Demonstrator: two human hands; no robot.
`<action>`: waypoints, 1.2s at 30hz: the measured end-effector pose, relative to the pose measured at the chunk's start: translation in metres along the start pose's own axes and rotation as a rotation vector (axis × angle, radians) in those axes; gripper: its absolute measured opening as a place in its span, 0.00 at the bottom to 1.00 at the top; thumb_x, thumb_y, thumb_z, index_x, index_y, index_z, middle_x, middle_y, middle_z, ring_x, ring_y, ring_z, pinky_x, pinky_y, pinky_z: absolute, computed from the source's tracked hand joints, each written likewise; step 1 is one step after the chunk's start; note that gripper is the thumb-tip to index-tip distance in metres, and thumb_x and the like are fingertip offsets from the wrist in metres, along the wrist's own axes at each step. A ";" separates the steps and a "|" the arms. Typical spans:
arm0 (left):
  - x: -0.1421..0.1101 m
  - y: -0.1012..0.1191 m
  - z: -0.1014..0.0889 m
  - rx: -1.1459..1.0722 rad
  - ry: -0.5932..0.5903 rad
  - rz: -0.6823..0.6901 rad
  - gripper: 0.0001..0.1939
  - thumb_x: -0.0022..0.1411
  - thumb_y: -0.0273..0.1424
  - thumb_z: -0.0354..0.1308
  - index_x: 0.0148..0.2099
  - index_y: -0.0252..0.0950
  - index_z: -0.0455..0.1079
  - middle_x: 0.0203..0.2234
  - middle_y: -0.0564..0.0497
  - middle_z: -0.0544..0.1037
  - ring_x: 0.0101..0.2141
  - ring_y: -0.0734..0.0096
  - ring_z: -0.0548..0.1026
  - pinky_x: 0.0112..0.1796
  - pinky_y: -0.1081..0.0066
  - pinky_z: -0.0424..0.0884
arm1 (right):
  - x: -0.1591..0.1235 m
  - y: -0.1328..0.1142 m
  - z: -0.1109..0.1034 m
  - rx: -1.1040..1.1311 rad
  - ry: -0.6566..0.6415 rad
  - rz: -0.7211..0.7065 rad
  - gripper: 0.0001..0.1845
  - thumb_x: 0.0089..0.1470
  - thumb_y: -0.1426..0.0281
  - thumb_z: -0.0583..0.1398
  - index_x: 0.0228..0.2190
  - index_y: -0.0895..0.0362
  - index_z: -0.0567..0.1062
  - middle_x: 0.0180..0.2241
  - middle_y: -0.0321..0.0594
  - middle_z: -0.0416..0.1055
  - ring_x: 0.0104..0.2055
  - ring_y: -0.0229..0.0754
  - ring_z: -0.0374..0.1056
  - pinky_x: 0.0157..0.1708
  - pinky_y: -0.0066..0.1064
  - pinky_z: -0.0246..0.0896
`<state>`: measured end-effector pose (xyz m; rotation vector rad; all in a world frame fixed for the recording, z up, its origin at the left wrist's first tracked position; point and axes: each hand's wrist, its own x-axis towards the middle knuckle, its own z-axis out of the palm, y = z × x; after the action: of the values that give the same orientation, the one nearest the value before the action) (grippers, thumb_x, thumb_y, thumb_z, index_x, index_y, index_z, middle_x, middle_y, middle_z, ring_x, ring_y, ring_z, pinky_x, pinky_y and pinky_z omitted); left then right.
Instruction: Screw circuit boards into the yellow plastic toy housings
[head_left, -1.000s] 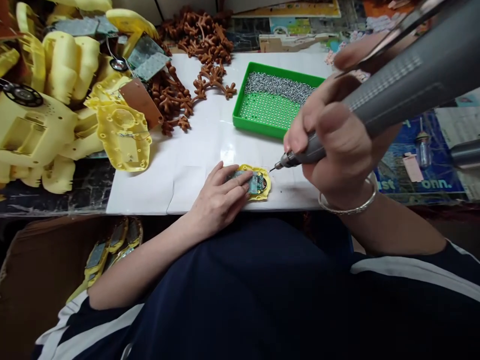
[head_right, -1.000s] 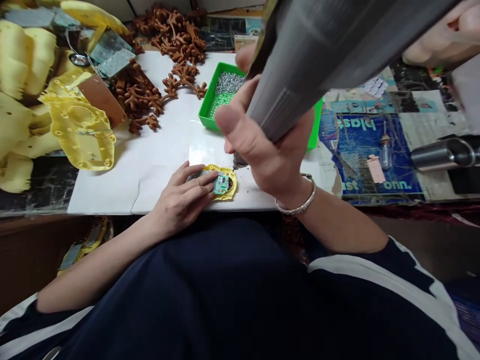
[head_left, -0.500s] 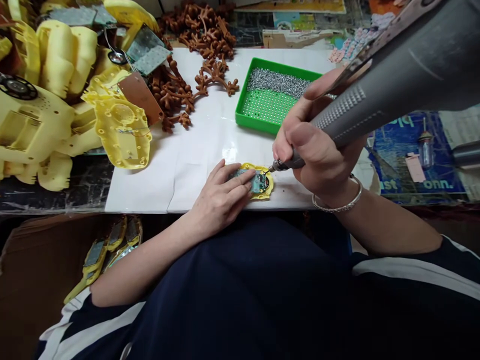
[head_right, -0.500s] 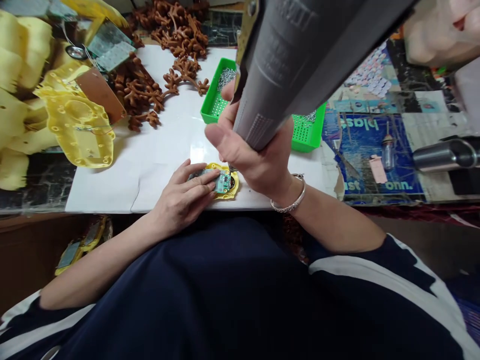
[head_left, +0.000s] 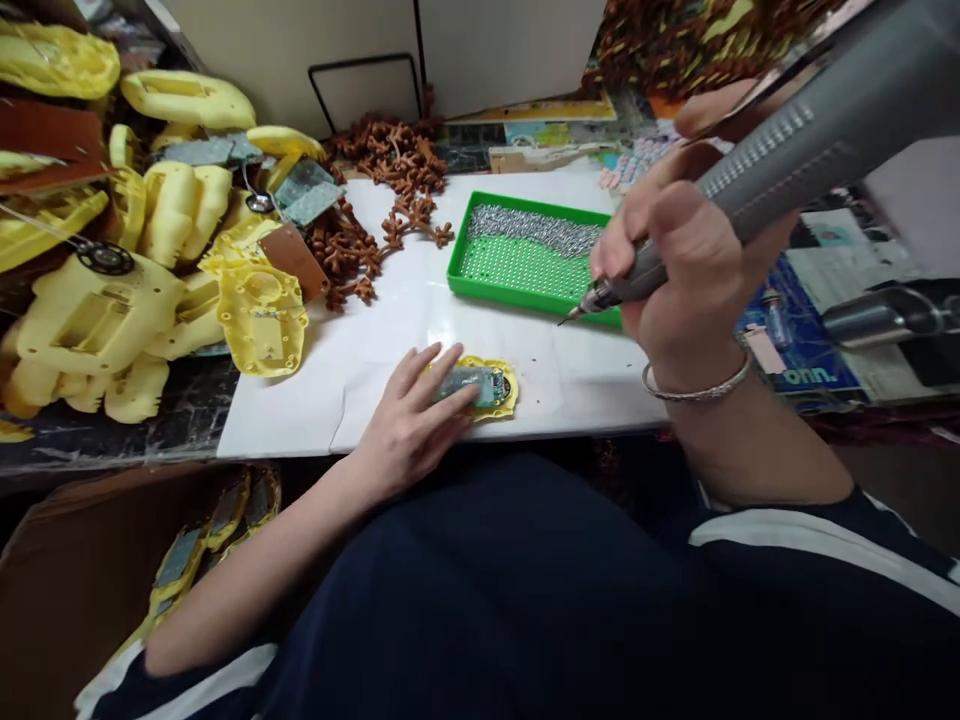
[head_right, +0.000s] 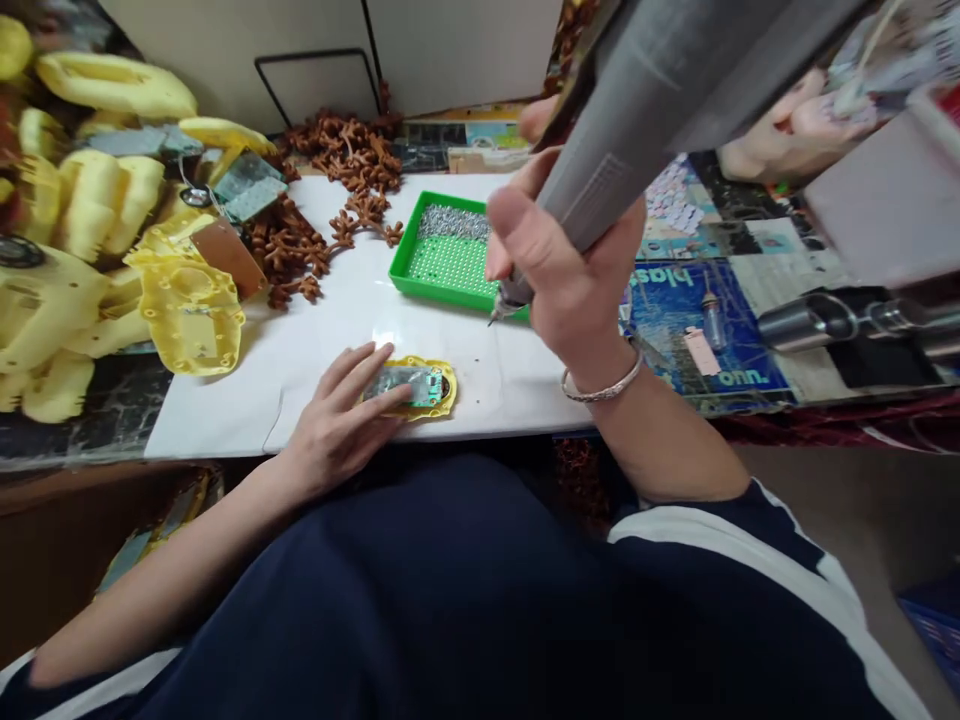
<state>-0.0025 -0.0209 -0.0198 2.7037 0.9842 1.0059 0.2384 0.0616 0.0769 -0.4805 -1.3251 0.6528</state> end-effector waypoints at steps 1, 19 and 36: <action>-0.003 -0.004 -0.005 -0.008 -0.021 -0.011 0.15 0.71 0.30 0.56 0.58 0.37 0.69 0.64 0.35 0.68 0.65 0.48 0.65 0.58 0.45 0.71 | 0.006 0.002 -0.011 -0.081 0.044 -0.014 0.19 0.47 0.56 0.71 0.38 0.47 0.73 0.21 0.25 0.66 0.15 0.33 0.58 0.16 0.31 0.56; 0.045 0.011 0.042 0.000 0.022 0.010 0.12 0.71 0.36 0.56 0.51 0.35 0.73 0.50 0.37 0.77 0.42 0.59 0.76 0.41 0.59 0.79 | 0.012 0.072 -0.086 -0.380 0.289 0.185 0.37 0.38 0.39 0.69 0.44 0.40 0.65 0.24 0.27 0.67 0.21 0.40 0.61 0.28 0.40 0.64; 0.045 0.006 0.040 -0.086 -0.025 -0.038 0.15 0.71 0.40 0.56 0.53 0.36 0.73 0.50 0.39 0.77 0.45 0.58 0.76 0.44 0.59 0.76 | 0.018 0.066 -0.075 -0.489 0.308 0.046 0.28 0.47 0.42 0.66 0.39 0.42 0.62 0.25 0.26 0.65 0.21 0.38 0.57 0.24 0.36 0.58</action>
<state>0.0512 0.0062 -0.0245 2.6115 0.9609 0.9822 0.3030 0.1248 0.0319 -0.9695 -1.1752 0.2686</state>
